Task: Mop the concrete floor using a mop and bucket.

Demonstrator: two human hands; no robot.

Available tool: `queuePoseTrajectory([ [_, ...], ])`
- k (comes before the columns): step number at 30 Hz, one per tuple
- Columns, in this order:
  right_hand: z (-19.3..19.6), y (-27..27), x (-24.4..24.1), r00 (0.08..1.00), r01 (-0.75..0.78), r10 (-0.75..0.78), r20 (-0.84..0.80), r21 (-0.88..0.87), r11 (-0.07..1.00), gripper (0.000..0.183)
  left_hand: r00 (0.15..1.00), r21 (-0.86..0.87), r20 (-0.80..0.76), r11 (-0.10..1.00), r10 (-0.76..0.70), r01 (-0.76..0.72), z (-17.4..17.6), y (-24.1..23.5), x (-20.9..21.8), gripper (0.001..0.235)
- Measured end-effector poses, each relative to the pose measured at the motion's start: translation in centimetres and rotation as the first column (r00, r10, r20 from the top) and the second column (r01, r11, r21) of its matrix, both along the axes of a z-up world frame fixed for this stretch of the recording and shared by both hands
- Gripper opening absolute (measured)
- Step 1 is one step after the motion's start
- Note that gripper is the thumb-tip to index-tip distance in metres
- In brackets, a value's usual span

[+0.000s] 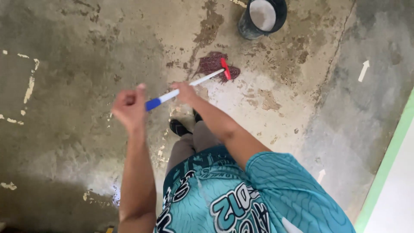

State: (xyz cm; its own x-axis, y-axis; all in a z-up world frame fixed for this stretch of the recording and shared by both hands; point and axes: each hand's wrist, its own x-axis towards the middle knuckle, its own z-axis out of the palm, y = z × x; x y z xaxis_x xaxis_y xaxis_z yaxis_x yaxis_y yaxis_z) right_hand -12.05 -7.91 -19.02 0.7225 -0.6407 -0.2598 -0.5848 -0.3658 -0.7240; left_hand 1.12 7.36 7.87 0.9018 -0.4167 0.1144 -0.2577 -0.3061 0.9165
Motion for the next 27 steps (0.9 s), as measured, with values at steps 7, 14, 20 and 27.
queuePoseTrajectory([
  [7,8.3,13.0,6.7,0.963,-0.250,0.257,-0.076,0.092,0.964,0.036,0.987,0.052,-0.019,0.986,0.162,-0.161,6.9,14.2,2.7,0.014],
  [14,5.6,7.6,0.1,0.938,-0.296,0.301,-0.175,0.054,0.954,0.028,0.983,-0.180,-0.122,0.971,0.134,-0.155,0.3,10.0,-0.8,0.019],
  [20,-2.1,-7.8,-16.3,0.996,0.055,-0.053,-0.066,0.026,0.998,0.039,0.986,-0.077,-0.156,0.996,-0.051,0.040,-5.7,-7.2,-14.1,0.016],
  [27,-5.8,-8.8,-19.2,0.994,0.001,0.013,0.112,-0.126,0.992,0.032,0.992,0.097,-0.114,0.993,-0.052,0.063,-4.2,-6.9,-17.2,0.021],
])
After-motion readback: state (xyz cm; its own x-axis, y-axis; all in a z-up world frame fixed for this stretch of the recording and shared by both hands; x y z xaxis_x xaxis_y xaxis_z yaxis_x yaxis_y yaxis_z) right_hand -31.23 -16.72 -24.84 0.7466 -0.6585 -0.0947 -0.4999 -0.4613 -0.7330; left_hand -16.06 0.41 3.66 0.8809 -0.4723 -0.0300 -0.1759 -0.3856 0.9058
